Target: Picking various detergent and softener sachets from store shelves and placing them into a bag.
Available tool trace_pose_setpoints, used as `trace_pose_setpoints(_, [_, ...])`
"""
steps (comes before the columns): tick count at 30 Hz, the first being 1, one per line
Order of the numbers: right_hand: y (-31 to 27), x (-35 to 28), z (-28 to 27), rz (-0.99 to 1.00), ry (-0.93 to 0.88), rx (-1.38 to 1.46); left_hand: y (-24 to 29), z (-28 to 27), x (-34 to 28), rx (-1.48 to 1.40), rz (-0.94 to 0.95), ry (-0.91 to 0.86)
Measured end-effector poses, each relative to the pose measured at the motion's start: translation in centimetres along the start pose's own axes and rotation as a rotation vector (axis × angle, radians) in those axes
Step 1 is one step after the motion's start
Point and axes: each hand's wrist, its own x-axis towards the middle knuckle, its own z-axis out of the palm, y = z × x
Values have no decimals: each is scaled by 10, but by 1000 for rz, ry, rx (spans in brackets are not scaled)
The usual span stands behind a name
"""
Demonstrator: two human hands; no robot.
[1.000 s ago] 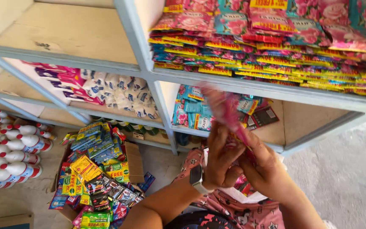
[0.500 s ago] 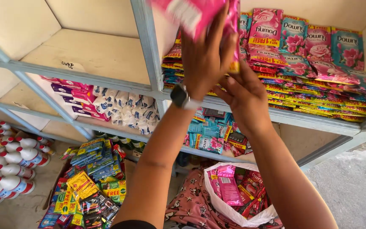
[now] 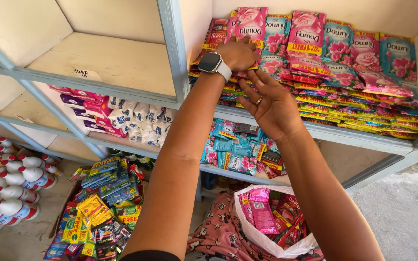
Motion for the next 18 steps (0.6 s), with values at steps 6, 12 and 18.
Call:
trace_pose_setpoints(6, [-5, -41, -21, -15, -18, -36, 8, -11, -49, -78, 95, 120])
trace_pose_setpoints(12, [33, -123, -122, -62, 159, -130, 47, 59, -171, -637, 675, 1074])
trace_pose_setpoints(18, [235, -243, -290, 103, 750, -852, 92, 354, -237, -783, 562, 374])
